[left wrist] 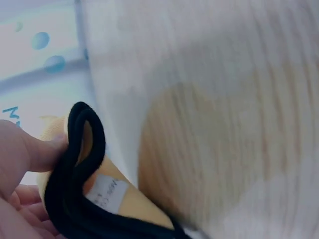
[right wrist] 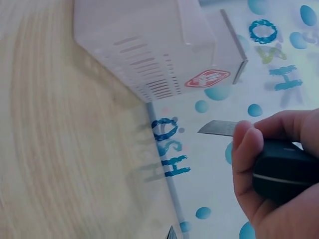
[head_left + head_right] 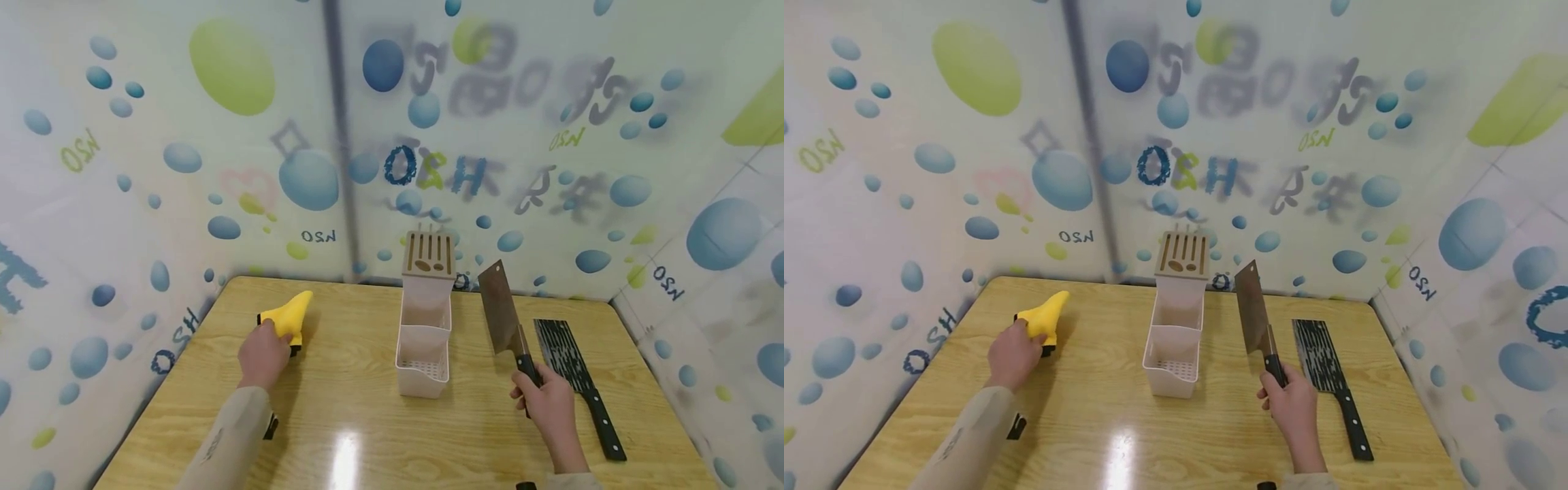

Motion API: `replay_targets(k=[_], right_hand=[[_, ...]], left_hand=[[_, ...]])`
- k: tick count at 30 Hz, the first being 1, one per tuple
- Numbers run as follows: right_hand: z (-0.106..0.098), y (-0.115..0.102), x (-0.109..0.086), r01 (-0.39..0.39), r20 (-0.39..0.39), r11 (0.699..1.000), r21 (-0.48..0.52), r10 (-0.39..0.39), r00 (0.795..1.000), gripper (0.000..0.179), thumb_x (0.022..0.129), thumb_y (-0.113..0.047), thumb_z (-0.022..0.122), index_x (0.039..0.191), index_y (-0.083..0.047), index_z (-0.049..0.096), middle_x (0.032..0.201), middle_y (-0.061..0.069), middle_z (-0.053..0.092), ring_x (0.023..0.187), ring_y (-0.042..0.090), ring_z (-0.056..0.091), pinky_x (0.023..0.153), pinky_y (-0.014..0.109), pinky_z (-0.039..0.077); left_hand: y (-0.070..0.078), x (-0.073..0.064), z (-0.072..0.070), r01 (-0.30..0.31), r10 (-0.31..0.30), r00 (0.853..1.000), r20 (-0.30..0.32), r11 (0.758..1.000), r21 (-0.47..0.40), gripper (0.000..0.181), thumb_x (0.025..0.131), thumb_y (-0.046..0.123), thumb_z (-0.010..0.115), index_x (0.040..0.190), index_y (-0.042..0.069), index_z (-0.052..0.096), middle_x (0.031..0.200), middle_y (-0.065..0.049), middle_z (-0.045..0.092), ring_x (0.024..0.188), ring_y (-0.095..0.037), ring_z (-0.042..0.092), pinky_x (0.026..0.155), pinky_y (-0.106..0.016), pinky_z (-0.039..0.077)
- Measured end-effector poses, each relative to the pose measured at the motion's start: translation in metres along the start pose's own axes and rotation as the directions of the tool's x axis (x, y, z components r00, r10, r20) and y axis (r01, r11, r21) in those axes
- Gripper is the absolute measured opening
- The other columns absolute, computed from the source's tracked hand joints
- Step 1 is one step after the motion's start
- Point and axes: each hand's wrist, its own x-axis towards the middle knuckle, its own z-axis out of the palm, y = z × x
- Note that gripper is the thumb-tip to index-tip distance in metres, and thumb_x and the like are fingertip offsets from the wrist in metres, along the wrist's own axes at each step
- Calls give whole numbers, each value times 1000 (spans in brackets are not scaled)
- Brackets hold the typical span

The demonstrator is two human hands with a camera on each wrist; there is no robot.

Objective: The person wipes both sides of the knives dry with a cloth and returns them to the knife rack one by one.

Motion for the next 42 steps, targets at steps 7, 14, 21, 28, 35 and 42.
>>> replay_targets(k=[7, 14, 21, 28, 35, 42], right_hand=[[0, -7, -2, 71, -26, 995, 69, -70, 997, 20, 100, -10, 64, 112, 6, 65, 64, 6, 63, 50, 15, 59, 44, 26, 48], [0, -16, -4, 141, -70, 979, 149, -132, 989, 21, 105, -14, 60, 104, 6, 67, 66, 8, 63, 51, 17, 59, 45, 26, 50], [-2, -33, -8, 188, -71, 962, 197, -177, 982, 27, 108, -18, 54, 100, 4, 67, 71, 10, 64, 55, 20, 61, 48, 28, 53], [0, -48, -11, 206, -39, 943, 263, -203, 978, 28, 110, -17, 50, 116, 7, 66, 81, 3, 66, 66, 17, 63, 56, 27, 58], [11, -62, -12, 239, 29, 917, 320, -262, 965, 29, 110, -16, 49, 120, 6, 65, 87, 6, 66, 70, 22, 64, 59, 27, 59], [23, -76, -12, 286, 60, 892, 351, -326, 943, 27, 110, -13, 49, 114, 8, 65, 84, 9, 64, 66, 23, 62, 58, 28, 59]], left_hand=[[14, -2, -5, -17, 10, 998, -63, 992, -121, 44, 98, 21, 68, 123, -14, 59, 107, -32, 67, 90, -44, 65, 77, -58, 53], [35, -5, -15, -28, 12, 998, -60, 964, -263, 47, 100, 18, 64, 134, -13, 56, 118, -33, 66, 97, -43, 65, 83, -56, 54], [47, -5, -27, -32, 12, 998, -63, 945, -326, 42, 97, 20, 63, 127, -9, 60, 110, -29, 68, 87, -38, 64, 74, -50, 56], [68, -5, -39, -63, 48, 998, -48, 918, -392, 39, 99, 25, 65, 125, -5, 61, 110, -25, 68, 86, -34, 64, 69, -40, 57], [94, -7, -48, -114, 87, 993, -80, 878, -465, 41, 99, 28, 67, 127, -2, 61, 111, -22, 69, 89, -34, 65, 71, -38, 57], [118, -9, -56, -202, 145, 978, -151, 844, -497, 39, 97, 26, 72, 124, -1, 64, 111, -20, 69, 95, -34, 65, 68, -36, 56]])
